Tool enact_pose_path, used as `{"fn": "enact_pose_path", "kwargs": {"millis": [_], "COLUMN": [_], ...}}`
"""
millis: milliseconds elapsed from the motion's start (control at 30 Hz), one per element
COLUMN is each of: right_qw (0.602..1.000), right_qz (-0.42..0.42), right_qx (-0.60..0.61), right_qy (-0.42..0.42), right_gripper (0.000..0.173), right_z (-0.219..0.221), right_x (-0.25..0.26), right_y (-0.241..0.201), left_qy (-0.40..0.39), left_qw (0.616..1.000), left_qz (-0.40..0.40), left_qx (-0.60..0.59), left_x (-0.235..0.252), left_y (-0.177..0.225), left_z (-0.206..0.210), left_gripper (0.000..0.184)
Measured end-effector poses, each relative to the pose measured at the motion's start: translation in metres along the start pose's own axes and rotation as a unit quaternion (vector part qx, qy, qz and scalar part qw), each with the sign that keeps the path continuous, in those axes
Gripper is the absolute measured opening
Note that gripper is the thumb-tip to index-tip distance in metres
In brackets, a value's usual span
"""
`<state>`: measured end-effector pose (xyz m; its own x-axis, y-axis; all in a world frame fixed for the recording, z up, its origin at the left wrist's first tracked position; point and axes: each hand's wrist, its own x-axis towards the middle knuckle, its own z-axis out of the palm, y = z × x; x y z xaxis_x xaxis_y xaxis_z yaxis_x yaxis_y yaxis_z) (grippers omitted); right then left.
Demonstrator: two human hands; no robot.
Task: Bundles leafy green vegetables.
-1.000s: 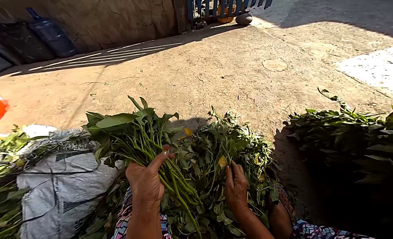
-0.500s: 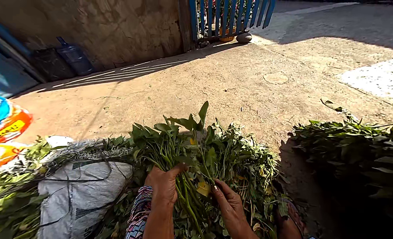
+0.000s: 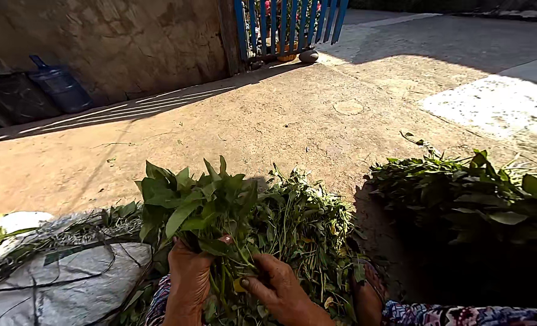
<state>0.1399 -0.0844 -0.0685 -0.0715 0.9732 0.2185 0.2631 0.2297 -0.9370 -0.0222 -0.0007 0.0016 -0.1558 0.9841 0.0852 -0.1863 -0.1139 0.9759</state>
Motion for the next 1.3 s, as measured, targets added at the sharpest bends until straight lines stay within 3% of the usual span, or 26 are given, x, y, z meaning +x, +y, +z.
{"fn": "enact_pose_path", "kwargs": {"millis": [200,300,367,433,533,633,700,767,867,933,967,1000,1033,1100,1167,1233,1300], "right_qw": [0.993,0.993,0.997,0.993,0.947,0.929,0.952,0.984,0.994,0.960,0.915,0.869,0.850,0.902,0.965,0.981,0.981], "right_qz": [-0.026,-0.005,-0.008,-0.036,-0.014,0.002,0.003,-0.028,-0.023,0.100,0.196,0.277,0.309,0.231,0.134,0.121,0.110], "right_qx": [-0.108,-0.116,-0.064,0.043,0.268,0.321,0.255,0.089,-0.104,-0.207,-0.262,-0.305,-0.331,-0.322,-0.219,-0.134,-0.138], "right_qy": [-0.029,0.001,0.035,0.106,0.179,0.186,0.167,0.152,0.005,-0.161,-0.237,-0.273,-0.268,-0.171,-0.057,-0.069,-0.084], "right_gripper": [0.029,0.047,0.052,0.043,0.032,0.023,0.026,0.026,0.019,0.020,0.027,0.036,0.043,0.040,0.042,0.045,0.042], "right_z": [-0.007,-0.004,0.002,0.010,0.008,0.002,0.002,0.002,-0.015,-0.038,-0.047,-0.052,-0.055,-0.056,-0.043,-0.033,-0.026], "right_x": [0.016,0.021,0.024,0.024,0.022,0.023,0.024,0.018,-0.009,-0.023,-0.022,-0.018,-0.013,-0.004,0.009,0.025,0.030], "right_y": [-0.012,-0.019,-0.022,-0.021,-0.025,-0.023,-0.021,-0.011,-0.003,0.000,-0.002,-0.004,-0.008,-0.015,-0.020,-0.025,-0.026], "left_qy": [-0.065,-0.113,-0.156,-0.168,-0.148,-0.111,-0.097,-0.057,0.028,0.068,0.075,0.075,0.072,0.049,0.021,0.009,0.022], "left_qw": [0.996,0.991,0.986,0.985,0.988,0.993,0.994,0.997,0.999,0.998,0.997,0.997,0.996,0.997,0.998,0.998,0.998], "left_qz": [0.028,0.018,0.017,-0.006,-0.039,-0.046,-0.055,-0.051,-0.032,-0.006,0.006,0.011,0.009,-0.008,-0.032,-0.049,-0.046], "left_qx": [0.056,0.068,0.057,0.045,0.030,0.011,0.004,-0.010,-0.010,0.008,0.019,0.032,0.047,0.059,0.056,0.049,0.041], "left_x": [0.002,0.003,0.002,0.001,-0.001,-0.002,-0.004,-0.003,0.004,0.010,0.011,0.011,0.009,0.002,-0.007,-0.011,-0.009], "left_y": [-0.002,-0.007,-0.010,-0.009,-0.004,-0.007,-0.007,-0.007,-0.005,-0.002,0.001,0.002,0.001,-0.002,-0.007,-0.010,-0.010], "left_z": [-0.002,-0.003,-0.002,0.000,0.009,0.019,0.024,0.027,0.020,0.013,0.010,0.009,0.010,0.018,0.029,0.034,0.032], "left_gripper": [0.065,0.065,0.067,0.067,0.073,0.079,0.069,0.060,0.059,0.057,0.057,0.059,0.061,0.065,0.064,0.062,0.061]}}
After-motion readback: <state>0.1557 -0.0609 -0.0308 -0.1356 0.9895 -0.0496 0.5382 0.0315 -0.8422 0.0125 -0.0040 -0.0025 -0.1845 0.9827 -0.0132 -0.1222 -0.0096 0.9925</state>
